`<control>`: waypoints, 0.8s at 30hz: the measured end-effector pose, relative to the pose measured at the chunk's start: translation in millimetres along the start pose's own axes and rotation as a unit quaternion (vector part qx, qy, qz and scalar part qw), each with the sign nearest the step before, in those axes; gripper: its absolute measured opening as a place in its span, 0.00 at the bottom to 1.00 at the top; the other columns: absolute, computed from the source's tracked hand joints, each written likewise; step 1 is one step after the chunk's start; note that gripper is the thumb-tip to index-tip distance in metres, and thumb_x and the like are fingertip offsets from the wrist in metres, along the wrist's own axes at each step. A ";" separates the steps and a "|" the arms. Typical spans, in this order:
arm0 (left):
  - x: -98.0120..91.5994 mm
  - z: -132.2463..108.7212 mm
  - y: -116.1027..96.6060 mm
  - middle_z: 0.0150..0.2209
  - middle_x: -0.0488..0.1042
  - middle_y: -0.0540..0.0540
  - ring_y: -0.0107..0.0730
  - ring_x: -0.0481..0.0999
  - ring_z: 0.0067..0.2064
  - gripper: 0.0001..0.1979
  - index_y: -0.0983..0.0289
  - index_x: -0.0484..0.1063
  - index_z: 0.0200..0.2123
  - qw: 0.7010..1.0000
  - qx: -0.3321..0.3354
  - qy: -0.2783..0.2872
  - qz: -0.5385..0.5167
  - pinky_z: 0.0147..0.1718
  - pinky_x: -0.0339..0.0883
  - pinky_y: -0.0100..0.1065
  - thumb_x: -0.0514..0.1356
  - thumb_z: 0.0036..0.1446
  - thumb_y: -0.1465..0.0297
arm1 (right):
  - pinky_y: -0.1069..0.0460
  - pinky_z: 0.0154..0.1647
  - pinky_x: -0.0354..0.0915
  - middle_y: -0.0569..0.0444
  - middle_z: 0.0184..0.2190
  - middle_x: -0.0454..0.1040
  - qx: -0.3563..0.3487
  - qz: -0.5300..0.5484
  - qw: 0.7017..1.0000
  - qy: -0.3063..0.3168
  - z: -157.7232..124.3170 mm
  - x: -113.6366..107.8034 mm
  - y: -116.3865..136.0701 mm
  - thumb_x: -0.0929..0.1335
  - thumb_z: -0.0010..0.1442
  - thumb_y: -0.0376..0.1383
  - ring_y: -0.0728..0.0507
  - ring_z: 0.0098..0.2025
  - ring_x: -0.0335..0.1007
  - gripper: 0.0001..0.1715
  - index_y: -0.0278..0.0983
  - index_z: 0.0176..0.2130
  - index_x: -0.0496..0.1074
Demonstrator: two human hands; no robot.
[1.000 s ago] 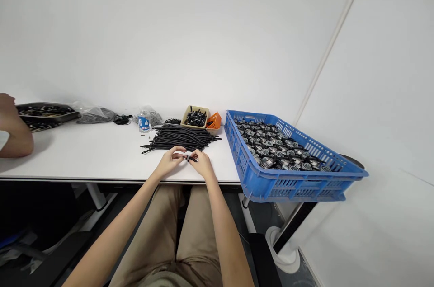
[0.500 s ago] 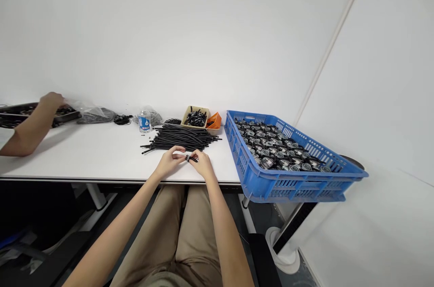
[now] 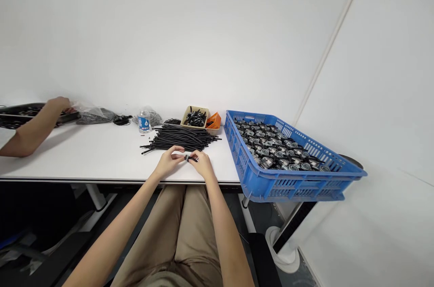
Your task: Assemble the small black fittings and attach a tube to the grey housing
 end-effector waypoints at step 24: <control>-3.0 -0.5 -4.2 0.44 0.74 0.58 0.35 0.79 0.36 0.20 0.64 0.70 0.43 1.000 0.008 -0.016 -0.011 0.36 0.71 0.33 0.66 0.49 0.60 | 0.50 0.46 0.68 0.54 0.39 0.79 -0.001 -0.008 1.000 0.004 1.0 0.4 3.8 0.71 0.55 0.29 0.44 0.41 0.75 0.09 0.39 0.38 0.76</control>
Point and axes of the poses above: each hand's wrist, its own z-axis towards the middle knuckle, its own x-axis out of the palm, y = z × x, the point moved 10 cm from there along z, towards the middle knuckle
